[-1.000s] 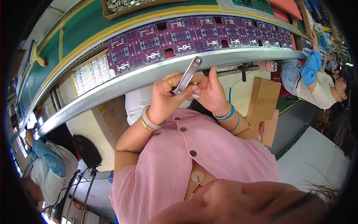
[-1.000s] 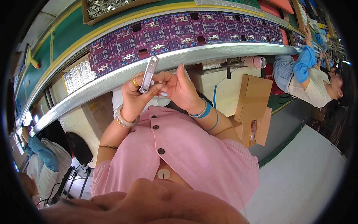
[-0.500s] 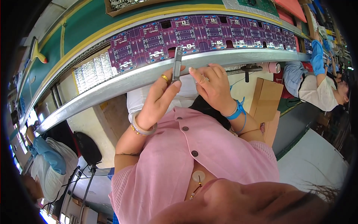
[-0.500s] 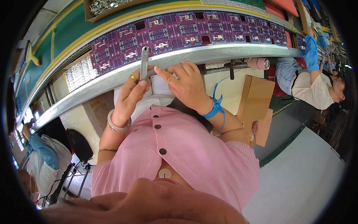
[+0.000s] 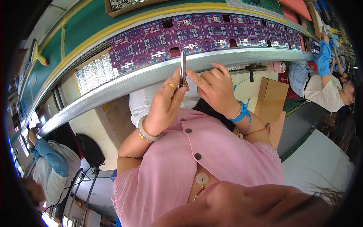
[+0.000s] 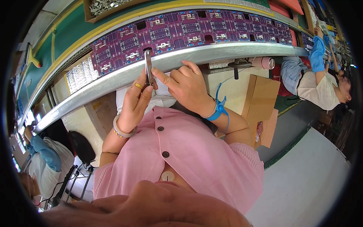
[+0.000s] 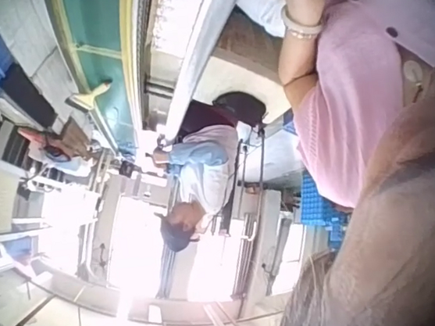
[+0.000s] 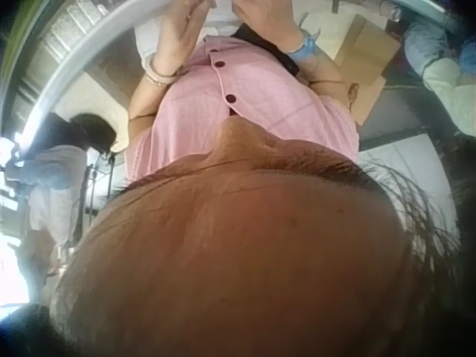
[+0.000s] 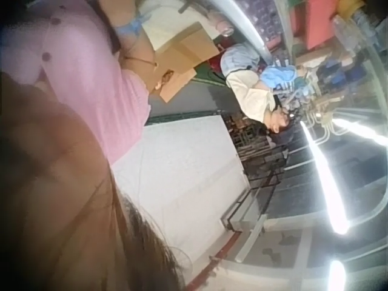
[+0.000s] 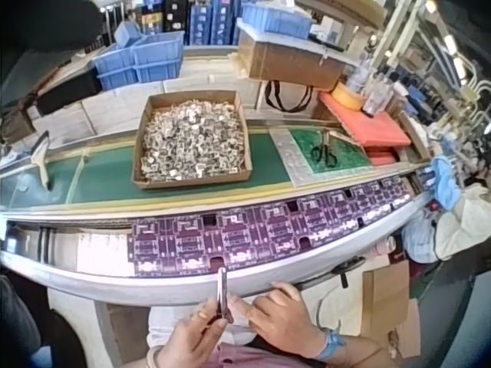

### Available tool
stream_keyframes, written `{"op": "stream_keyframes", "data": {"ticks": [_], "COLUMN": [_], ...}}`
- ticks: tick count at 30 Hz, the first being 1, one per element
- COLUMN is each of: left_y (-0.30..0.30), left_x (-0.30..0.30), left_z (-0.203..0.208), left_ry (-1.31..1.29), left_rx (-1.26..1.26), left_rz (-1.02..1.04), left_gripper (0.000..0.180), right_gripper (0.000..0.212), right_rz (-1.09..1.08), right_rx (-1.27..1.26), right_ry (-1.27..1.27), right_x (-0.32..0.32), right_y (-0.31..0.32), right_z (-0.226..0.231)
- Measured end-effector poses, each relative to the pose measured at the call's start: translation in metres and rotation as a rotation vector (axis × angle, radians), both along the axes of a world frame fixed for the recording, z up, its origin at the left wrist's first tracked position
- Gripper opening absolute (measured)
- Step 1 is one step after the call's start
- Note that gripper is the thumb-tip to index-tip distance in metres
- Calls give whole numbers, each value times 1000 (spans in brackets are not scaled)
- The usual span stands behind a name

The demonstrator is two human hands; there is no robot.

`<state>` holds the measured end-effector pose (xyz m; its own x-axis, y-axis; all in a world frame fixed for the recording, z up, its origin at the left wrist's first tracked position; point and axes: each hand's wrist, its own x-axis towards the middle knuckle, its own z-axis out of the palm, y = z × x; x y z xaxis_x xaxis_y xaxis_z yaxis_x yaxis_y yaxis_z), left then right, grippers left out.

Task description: The person assembles small electronic components onto a PCB by hand, using pliers to manipulate the components, then inspects the assembled PCB.

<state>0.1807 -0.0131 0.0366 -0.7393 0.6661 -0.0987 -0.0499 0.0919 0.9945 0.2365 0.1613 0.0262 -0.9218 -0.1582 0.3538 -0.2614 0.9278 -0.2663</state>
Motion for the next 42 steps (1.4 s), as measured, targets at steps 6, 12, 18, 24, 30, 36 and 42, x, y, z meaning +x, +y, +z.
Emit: {"op": "stream_keyframes", "data": {"ticks": [6, 12, 18, 24, 30, 36, 42], "left_y": [1, 0, -1, 2, 0, -2, -3], "left_x": [-1, 2, 4, 6, 6, 4, 4], "left_z": [1, 0, 3, 0, 6, 6, 5], "left_ry": [129, 84, 95, -14, -80, -130, -214], "left_rx": [-117, -70, -51, -8, -16, 1, 45], "left_rz": [30, 10, 7, -45, -84, -145, -155], "left_gripper": [46, 42, 44, 51, 50, 47, 47], "right_gripper": [53, 48, 40, 36, 30, 28, 26], "right_rz": [88, 160, 212, 263, 355, 409, 411], "right_rx": [3, 74, 73, 68, 24, -8, -46], "right_ry": [-5, 31, 125, 219, 292, 304, 296], "right_x": [1, -4, -7, -12, -12, -11, -13], "right_y": [5, 20, 29, 35, 36, 34, 34], "right_z": [4, 9, 11, 13, 10, 11, 11]}}
